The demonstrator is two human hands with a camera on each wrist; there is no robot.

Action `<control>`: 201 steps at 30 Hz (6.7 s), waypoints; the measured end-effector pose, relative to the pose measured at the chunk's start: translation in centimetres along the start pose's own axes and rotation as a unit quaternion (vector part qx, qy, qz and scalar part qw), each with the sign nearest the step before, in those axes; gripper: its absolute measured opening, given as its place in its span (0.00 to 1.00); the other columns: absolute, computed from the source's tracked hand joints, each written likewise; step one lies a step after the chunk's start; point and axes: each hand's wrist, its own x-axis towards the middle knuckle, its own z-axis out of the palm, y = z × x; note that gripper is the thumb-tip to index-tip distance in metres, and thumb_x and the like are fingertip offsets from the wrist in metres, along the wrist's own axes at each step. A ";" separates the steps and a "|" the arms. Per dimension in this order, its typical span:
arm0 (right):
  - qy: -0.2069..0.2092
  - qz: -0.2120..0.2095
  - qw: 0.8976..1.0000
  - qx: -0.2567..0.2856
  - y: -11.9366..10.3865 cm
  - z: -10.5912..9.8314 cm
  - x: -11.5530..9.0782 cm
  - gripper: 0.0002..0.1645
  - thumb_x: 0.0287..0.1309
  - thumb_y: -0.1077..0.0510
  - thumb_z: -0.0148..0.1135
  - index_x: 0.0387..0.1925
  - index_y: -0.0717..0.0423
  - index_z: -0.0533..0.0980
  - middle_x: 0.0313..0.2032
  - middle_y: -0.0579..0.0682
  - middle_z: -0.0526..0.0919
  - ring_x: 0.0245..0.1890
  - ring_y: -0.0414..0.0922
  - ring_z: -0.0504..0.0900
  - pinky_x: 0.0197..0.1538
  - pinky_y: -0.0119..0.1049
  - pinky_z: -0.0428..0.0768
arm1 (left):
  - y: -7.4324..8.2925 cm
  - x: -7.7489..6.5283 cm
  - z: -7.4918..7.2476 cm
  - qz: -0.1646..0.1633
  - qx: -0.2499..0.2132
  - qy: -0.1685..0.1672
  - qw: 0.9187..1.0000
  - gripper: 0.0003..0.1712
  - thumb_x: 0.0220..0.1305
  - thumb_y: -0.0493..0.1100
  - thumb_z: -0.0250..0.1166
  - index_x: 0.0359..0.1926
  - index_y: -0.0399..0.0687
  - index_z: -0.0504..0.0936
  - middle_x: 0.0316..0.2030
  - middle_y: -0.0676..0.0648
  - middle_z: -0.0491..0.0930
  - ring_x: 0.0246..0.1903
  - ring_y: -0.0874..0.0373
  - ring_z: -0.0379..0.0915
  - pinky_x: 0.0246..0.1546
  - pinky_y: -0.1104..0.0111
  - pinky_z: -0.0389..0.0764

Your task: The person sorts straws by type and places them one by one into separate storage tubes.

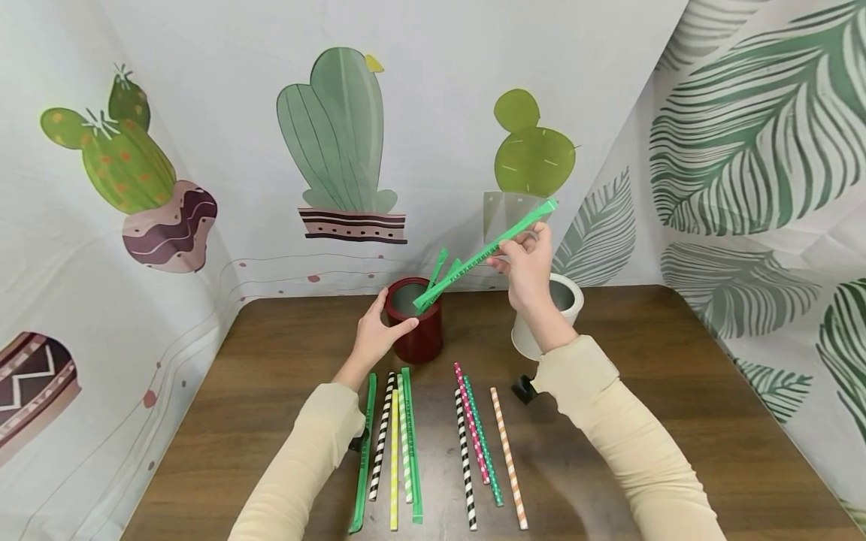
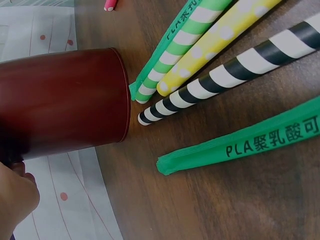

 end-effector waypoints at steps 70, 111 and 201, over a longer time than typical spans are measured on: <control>-0.043 0.128 0.969 -0.209 12.6 0.2 -4.7 0.25 0.48 0.70 0.56 0.48 0.61 0.61 0.25 0.50 0.73 0.20 0.43 0.76 0.23 0.34 0.77 | -0.1 0.1 0.0 0.004 -0.010 0.005 1.000 0.53 0.44 0.62 0.65 0.67 0.53 0.50 0.66 0.48 0.52 0.65 0.51 0.49 0.60 0.52 0.58; -0.258 0.211 0.874 -0.354 18.5 -1.7 -12.0 0.24 0.46 0.63 0.62 0.48 0.62 0.70 0.33 0.58 0.75 0.14 0.43 0.73 0.20 0.34 0.77 | 0.0 0.0 0.1 0.009 -0.012 0.007 1.000 0.52 0.44 0.62 0.65 0.67 0.55 0.50 0.66 0.49 0.53 0.65 0.52 0.48 0.60 0.51 0.57; -0.241 0.239 0.913 -0.226 7.9 -1.4 -9.4 0.23 0.46 0.76 0.46 0.47 0.67 0.58 0.22 0.50 0.65 0.13 0.43 0.69 0.20 0.35 0.76 | -0.3 0.6 -0.8 0.007 0.012 -0.023 1.000 0.53 0.43 0.65 0.65 0.67 0.56 0.50 0.66 0.47 0.52 0.65 0.49 0.48 0.60 0.50 0.58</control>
